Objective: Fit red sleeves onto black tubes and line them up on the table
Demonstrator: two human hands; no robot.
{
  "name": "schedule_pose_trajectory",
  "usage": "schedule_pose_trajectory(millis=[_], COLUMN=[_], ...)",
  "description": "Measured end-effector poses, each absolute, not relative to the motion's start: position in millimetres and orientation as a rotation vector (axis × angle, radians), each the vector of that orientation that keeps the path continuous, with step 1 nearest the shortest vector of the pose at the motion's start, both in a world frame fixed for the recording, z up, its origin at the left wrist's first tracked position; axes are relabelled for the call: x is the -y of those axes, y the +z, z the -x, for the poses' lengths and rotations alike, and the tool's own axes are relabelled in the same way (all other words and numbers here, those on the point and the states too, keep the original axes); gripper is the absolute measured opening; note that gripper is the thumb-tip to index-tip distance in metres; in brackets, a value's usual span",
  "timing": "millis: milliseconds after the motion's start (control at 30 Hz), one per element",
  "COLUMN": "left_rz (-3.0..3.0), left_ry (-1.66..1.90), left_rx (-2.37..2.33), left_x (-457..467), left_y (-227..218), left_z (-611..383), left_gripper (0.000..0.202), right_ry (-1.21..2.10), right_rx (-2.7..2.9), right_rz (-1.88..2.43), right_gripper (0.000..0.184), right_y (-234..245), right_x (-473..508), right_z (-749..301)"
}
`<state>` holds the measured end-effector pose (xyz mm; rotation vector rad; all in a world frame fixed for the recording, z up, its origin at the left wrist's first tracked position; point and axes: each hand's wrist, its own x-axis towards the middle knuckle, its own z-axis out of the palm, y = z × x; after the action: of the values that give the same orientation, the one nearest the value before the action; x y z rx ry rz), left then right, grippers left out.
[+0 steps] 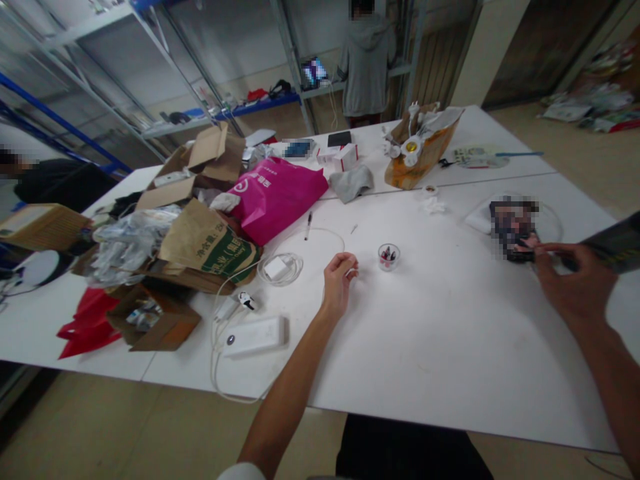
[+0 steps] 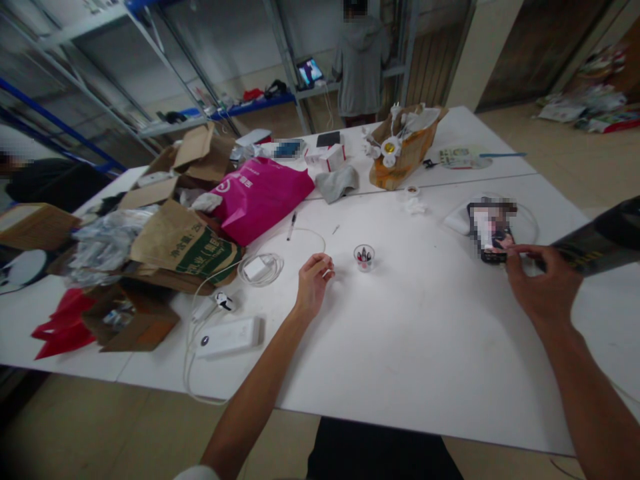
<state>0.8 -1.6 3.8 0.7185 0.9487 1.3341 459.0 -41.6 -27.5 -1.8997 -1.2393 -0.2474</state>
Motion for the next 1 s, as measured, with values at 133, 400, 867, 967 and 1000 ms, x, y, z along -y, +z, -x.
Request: schedule_pose_trajectory(millis=[133,400,867,967,1000], left_rz=[-0.721,-0.724,-0.693,-0.682,-0.68], left_ry=[1.332,1.335,1.373,1.373,1.375], left_rx=[-0.949,-0.95,-0.976,-0.982,-0.981], left_x=[1.6,0.5,-5.6,-5.9,-5.9], left_y=[3.5,0.9,-7.2,-7.2,-6.8], left_z=[-0.3,-0.3,4.5,6.1,6.7], left_gripper=[0.025,0.025,0.031,0.031,0.031], right_ry=[-0.237,-0.244,0.131,0.242,0.263], right_rx=[1.252,1.324,1.923,2.044,2.072], right_rz=[1.893,1.871,1.304,1.234,1.219], right_gripper=[0.029,0.031,0.014,0.007,0.006], right_y=[-28.5,-4.2,130.7,137.0,137.0], right_x=[41.6,34.6,-32.5,-47.3,-50.8], right_z=[-460.8,-443.1,-303.4,-286.4,-282.6])
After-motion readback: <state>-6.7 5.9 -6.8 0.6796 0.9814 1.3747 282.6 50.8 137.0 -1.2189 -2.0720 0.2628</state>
